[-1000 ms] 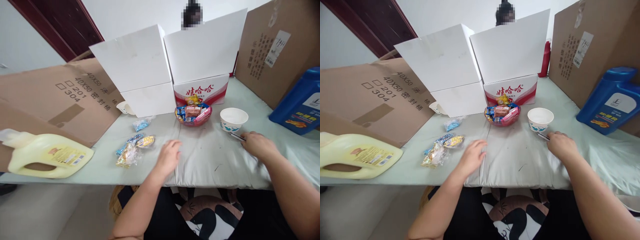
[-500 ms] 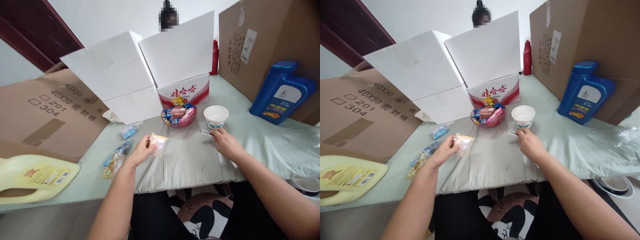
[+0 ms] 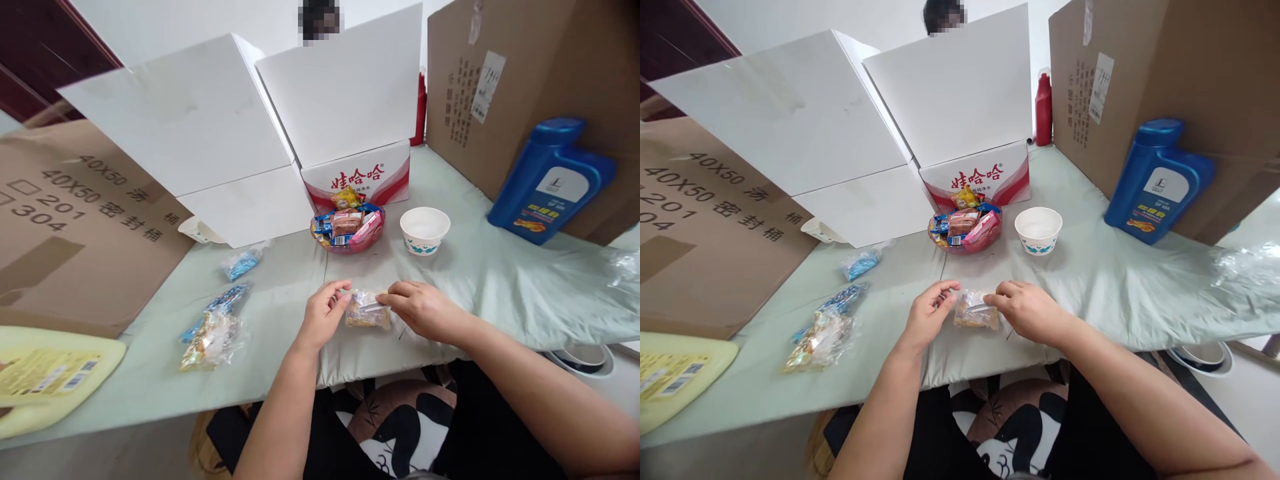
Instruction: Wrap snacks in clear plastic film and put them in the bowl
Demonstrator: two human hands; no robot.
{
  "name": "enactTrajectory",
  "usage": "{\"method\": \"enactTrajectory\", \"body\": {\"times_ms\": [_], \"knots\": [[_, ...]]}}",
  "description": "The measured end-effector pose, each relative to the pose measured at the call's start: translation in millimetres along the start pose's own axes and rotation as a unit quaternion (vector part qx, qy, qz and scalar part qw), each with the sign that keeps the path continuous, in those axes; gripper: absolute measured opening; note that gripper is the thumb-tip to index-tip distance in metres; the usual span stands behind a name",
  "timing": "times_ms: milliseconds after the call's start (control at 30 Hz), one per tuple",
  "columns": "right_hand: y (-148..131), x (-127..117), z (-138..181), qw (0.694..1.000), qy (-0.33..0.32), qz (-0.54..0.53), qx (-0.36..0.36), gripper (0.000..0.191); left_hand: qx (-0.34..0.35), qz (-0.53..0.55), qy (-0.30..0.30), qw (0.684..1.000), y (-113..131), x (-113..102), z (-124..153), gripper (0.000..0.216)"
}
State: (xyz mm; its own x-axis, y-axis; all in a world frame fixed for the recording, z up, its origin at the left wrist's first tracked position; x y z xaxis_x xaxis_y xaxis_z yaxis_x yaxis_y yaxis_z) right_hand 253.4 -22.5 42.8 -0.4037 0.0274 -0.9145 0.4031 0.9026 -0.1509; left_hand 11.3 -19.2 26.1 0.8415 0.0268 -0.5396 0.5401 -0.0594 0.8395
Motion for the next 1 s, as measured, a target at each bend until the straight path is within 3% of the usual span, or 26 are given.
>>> {"method": "enactTrajectory", "body": {"times_ms": [100,200,267,333,400,500,533,667,767,900,1000], "knots": [[16,-10,13,0.996,-0.052,-0.010,0.078,0.035,0.029,-0.023,-0.086,0.996,5,2,5,0.035],[42,-16,31,0.970,-0.107,0.040,0.213,0.034,0.046,-0.073,-0.094,0.992,11,8,9,0.047],[52,-16,37,0.954,-0.100,0.094,0.266,0.027,0.049,-0.088,-0.086,0.991,13,10,10,0.044],[50,-11,34,0.963,-0.038,0.112,0.242,0.021,0.060,-0.080,-0.077,0.992,14,12,11,0.023],[37,-4,23,0.983,0.048,0.070,0.165,0.022,0.074,-0.054,-0.064,0.994,13,12,11,0.005],[10,8,4,0.990,0.128,-0.034,0.058,0.033,0.081,-0.029,-0.047,0.995,11,13,10,0.008],[2,12,-1,0.988,0.136,-0.056,0.043,0.037,0.079,-0.029,-0.049,0.995,11,13,10,0.004],[-8,24,-13,0.985,0.135,-0.098,0.034,0.051,0.069,-0.058,-0.090,0.992,12,16,12,0.043],[-2,29,-16,0.985,0.125,-0.114,0.039,0.043,0.071,-0.050,-0.114,0.990,13,14,14,0.020],[5,29,-15,0.985,0.118,-0.117,0.044,0.015,0.047,0.108,-0.096,0.988,10,5,11,0.012],[4,26,-14,0.982,0.145,-0.110,0.052,0.019,-0.011,0.255,-0.079,0.964,4,0,7,0.019]]}}
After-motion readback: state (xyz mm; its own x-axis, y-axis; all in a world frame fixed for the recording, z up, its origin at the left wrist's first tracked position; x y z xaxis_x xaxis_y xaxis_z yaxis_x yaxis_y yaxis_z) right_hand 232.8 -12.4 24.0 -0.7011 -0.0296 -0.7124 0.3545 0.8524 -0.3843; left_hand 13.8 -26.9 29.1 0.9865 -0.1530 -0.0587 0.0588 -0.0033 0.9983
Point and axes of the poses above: each hand's wrist, its own z-axis away from the middle knuckle, its own x-axis out of the palm, y = z × x, the point moved 1 cm from there along -z, towards the middle knuckle, and after that the axes turned 15 degrees about -x, right-handed, at the moved point
